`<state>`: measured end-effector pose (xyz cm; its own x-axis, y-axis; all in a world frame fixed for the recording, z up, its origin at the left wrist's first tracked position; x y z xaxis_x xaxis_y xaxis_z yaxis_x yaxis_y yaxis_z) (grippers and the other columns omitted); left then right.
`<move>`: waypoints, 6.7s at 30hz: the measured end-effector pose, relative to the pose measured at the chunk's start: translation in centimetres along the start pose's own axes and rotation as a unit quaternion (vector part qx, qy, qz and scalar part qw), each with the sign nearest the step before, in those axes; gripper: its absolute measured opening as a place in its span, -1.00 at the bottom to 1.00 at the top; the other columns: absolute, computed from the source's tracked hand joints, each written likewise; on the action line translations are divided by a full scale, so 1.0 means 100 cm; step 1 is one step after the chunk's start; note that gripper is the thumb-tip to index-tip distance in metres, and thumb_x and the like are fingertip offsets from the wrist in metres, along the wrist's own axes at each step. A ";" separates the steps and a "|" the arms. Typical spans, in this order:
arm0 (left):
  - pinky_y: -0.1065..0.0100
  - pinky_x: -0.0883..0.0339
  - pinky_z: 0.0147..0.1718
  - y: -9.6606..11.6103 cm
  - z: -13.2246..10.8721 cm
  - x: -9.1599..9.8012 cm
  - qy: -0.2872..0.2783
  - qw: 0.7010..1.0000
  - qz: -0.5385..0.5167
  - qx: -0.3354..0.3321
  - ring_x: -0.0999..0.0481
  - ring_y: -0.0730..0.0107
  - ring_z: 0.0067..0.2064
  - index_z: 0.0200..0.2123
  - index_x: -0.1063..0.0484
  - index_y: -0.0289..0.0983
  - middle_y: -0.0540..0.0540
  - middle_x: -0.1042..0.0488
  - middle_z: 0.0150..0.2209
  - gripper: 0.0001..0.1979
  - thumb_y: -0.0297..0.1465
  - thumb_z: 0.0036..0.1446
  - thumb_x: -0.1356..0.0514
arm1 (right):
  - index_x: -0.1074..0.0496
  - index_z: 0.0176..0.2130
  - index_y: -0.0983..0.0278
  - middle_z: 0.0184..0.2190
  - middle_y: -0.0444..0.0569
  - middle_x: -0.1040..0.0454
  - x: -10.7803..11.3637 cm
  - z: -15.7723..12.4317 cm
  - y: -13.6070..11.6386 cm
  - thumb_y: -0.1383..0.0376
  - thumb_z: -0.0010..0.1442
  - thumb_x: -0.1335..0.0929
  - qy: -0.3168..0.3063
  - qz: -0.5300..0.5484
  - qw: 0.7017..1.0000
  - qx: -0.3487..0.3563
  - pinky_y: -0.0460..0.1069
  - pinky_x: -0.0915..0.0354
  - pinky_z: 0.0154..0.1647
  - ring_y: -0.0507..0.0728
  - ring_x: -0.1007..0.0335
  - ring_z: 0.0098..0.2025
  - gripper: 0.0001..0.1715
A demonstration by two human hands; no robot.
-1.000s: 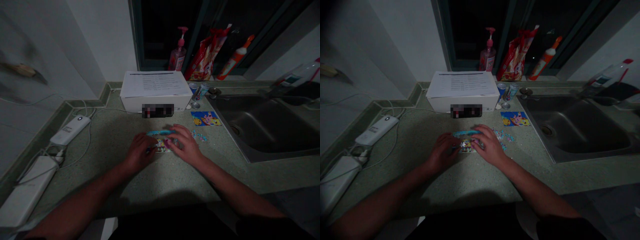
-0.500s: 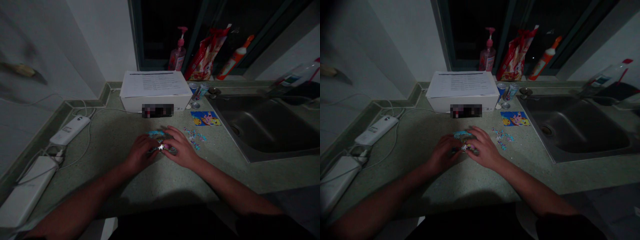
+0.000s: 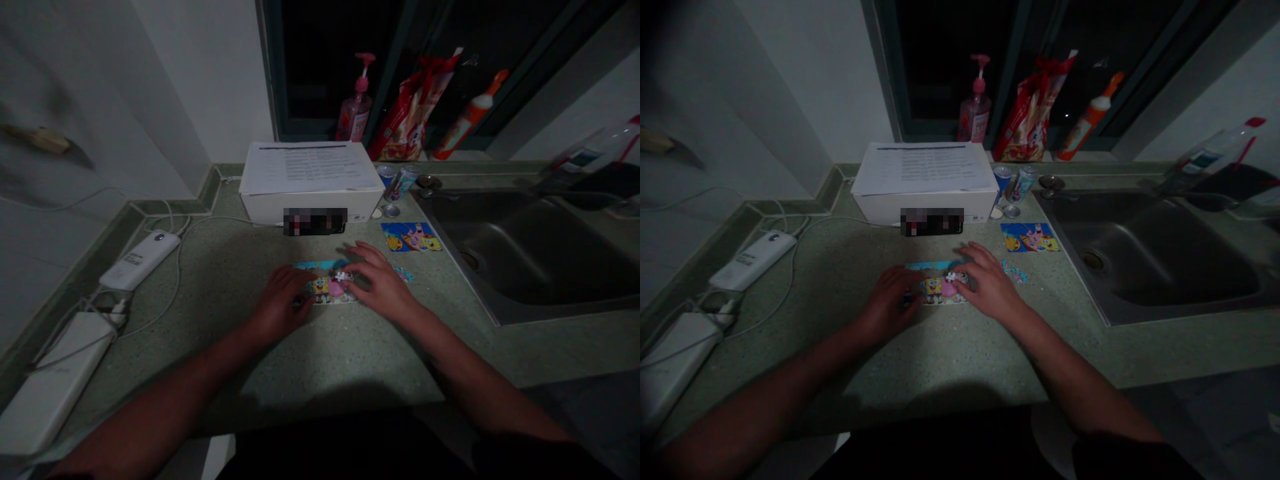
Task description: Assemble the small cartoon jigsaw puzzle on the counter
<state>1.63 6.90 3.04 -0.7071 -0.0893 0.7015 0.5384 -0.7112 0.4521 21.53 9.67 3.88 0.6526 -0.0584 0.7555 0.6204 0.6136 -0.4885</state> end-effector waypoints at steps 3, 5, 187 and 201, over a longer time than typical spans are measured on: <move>-0.18 -0.40 0.21 -0.003 -0.001 -0.002 -0.004 1.000 0.004 0.009 -0.61 0.06 0.02 0.12 -0.42 -0.16 -0.16 -0.63 0.01 -0.62 -0.49 0.25 -0.27 | -0.58 -0.05 0.09 0.28 0.02 -0.48 0.003 -0.003 0.018 0.30 0.26 -0.51 -0.039 -0.012 0.999 -0.019 0.47 -0.22 0.41 0.39 -0.20 0.46 -0.76; -0.16 -0.40 0.21 -0.002 -0.001 -0.002 -0.005 1.000 0.005 0.006 -0.61 0.07 0.02 0.12 -0.42 -0.16 -0.16 -0.63 0.01 -0.63 -0.49 0.26 -0.26 | -0.59 -0.06 0.10 0.27 0.05 -0.48 0.003 -0.005 0.023 0.31 0.24 -0.53 -0.064 -0.017 0.998 -0.022 0.46 -0.23 0.40 0.39 -0.22 0.45 -0.75; -0.11 -0.29 0.27 0.013 -0.008 -0.026 -0.124 0.992 -0.003 -0.024 -0.59 0.13 0.05 -0.01 -0.52 -0.18 -0.10 -0.65 0.00 -0.79 -0.48 0.31 -0.23 | -0.54 -0.20 0.20 0.09 0.15 -0.57 -0.014 -0.001 0.011 0.38 0.34 -0.40 -0.075 -0.089 0.993 0.016 0.34 -0.42 0.27 0.35 -0.47 0.23 -0.91; -0.13 -0.27 0.29 0.013 -0.008 -0.028 -0.129 0.991 0.001 -0.022 -0.60 0.13 0.07 -0.01 -0.51 -0.17 -0.10 -0.65 0.02 -0.77 -0.50 0.30 -0.23 | -0.57 -0.09 0.22 0.14 0.19 -0.54 -0.016 -0.004 0.019 0.37 0.33 -0.39 -0.080 -0.104 0.991 0.001 0.34 -0.42 0.27 0.35 -0.46 0.24 -0.83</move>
<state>3.89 5.67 1.20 -0.5620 0.0873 0.8225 0.5143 -0.7419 0.4302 21.84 10.59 1.62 0.4329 -0.0578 0.8996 0.7333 0.6030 -0.3141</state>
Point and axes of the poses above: each hand's wrist, its own z-axis towards the middle knuckle, its own x-axis out of the back of the hand, y = z × x, the point moved 9 cm from there along z, towards the middle knuckle
